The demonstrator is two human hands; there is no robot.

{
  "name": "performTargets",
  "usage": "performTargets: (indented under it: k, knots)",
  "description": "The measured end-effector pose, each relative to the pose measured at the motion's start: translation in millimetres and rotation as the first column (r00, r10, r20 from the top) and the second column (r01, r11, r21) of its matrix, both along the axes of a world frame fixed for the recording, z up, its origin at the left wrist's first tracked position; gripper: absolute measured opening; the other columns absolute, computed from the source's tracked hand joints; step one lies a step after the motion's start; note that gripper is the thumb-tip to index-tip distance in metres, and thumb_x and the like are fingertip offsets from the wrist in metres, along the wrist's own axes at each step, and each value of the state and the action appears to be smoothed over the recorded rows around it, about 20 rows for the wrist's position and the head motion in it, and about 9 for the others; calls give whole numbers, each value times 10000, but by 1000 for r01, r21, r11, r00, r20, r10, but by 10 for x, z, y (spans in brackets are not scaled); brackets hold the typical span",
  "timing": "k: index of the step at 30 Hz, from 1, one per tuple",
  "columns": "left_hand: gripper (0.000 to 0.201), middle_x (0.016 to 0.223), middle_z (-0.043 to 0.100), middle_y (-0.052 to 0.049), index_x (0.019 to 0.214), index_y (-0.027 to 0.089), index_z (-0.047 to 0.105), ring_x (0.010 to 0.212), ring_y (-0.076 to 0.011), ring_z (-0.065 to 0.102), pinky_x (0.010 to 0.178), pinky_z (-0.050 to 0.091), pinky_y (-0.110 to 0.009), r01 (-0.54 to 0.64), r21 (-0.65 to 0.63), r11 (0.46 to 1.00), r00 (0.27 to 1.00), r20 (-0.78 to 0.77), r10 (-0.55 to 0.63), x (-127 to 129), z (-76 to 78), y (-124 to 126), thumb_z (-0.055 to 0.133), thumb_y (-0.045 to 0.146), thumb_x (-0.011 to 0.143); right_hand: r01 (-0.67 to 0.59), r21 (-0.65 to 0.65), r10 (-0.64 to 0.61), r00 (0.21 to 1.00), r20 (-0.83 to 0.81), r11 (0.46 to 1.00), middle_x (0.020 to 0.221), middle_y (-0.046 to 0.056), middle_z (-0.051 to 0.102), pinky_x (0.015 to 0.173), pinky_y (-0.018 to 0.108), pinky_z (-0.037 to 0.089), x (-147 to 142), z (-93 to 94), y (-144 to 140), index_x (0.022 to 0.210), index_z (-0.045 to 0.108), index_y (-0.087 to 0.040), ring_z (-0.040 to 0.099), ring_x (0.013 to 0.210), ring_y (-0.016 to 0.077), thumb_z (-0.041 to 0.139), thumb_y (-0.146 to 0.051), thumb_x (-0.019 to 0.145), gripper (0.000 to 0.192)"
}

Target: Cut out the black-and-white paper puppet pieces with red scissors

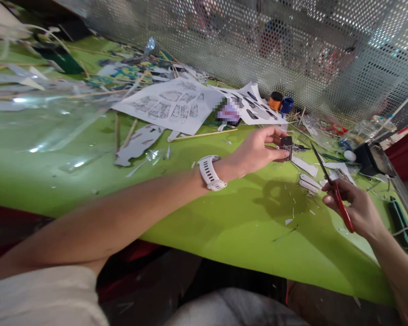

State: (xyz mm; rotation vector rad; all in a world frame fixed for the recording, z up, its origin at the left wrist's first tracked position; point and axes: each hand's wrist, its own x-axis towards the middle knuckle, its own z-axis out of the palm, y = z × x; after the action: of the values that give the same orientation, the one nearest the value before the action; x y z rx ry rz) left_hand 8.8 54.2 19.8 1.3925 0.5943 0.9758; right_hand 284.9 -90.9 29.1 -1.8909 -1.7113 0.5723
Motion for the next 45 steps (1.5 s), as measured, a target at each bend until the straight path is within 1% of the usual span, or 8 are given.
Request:
performTargets:
  k: [6, 10, 16, 24, 29, 36, 39, 45]
  knots:
    - [162, 1038, 753, -69, 982, 133, 691, 901, -154, 761, 935, 677, -338, -11, -57, 998, 1000, 11, 12, 20, 50, -68, 804, 164, 870, 55, -51, -57, 997, -47, 997, 652, 12, 659, 564, 306, 381, -183, 59, -33, 791, 777, -212, 508, 600, 168, 835, -823, 756, 614]
    - [147, 1013, 773, -75, 981, 145, 665, 939, -180, 794, 885, 685, -325, -5, -128, 992, 1000, 23, 8, 22, 123, -126, 786, 174, 902, 53, -64, -57, 996, -67, 997, 657, 14, 673, 592, 309, 408, -247, 40, -45, 780, 777, -212, 516, 617, 169, 859, -796, 753, 591]
    - [152, 979, 810, -75, 922, 171, 606, 1001, -207, 828, 882, 683, -316, 41, -182, 982, 999, 20, -38, 27, 172, -202, 756, 151, 928, 47, -44, -47, 999, 9, 998, 664, 16, 677, 569, 310, 386, -216, -41, -51, 806, 778, -215, 534, 602, 175, 840, -792, 781, 580]
    - [154, 939, 822, -65, 900, 180, 616, 968, -205, 840, 890, 685, -311, 70, -178, 982, 998, 8, -69, 39, 147, -203, 761, 129, 912, 60, -47, -62, 998, -22, 997, 610, -1, 596, 551, 304, 316, -228, -61, -53, 747, 754, -225, 444, 584, 159, 841, -795, 768, 577]
    - [146, 914, 818, -58, 906, 169, 633, 922, -186, 836, 869, 685, -294, 71, -178, 981, 997, 22, -68, 42, 139, -204, 758, 93, 905, 63, -65, -67, 996, -56, 996, 628, 7, 601, 576, 314, 316, -246, -32, -50, 764, 770, -223, 445, 613, 166, 865, -775, 755, 560]
    - [138, 935, 828, -66, 914, 165, 642, 940, -188, 832, 923, 687, -321, 75, -173, 982, 997, 14, -73, 53, 128, -205, 772, 118, 909, 67, -87, -74, 994, -84, 994, 605, 2, 584, 565, 311, 300, -275, 16, -45, 694, 742, -229, 425, 599, 160, 894, -743, 729, 537]
    - [133, 915, 823, -61, 921, 158, 653, 915, -182, 831, 913, 691, -317, 77, -167, 983, 997, 25, -74, 49, 120, -201, 775, 108, 903, 93, -93, -104, 987, -123, 991, 600, 7, 598, 566, 311, 316, -325, 50, -47, 704, 778, -227, 439, 605, 165, 928, -718, 693, 514]
    - [140, 921, 835, -66, 934, 152, 668, 938, -204, 844, 940, 704, -345, 99, -149, 984, 995, 42, -94, 43, 85, -188, 802, 133, 896, 96, -80, -103, 990, -98, 992, 573, -8, 551, 549, 294, 288, -337, 63, -50, 705, 794, -219, 403, 579, 146, 900, -793, 673, 585]
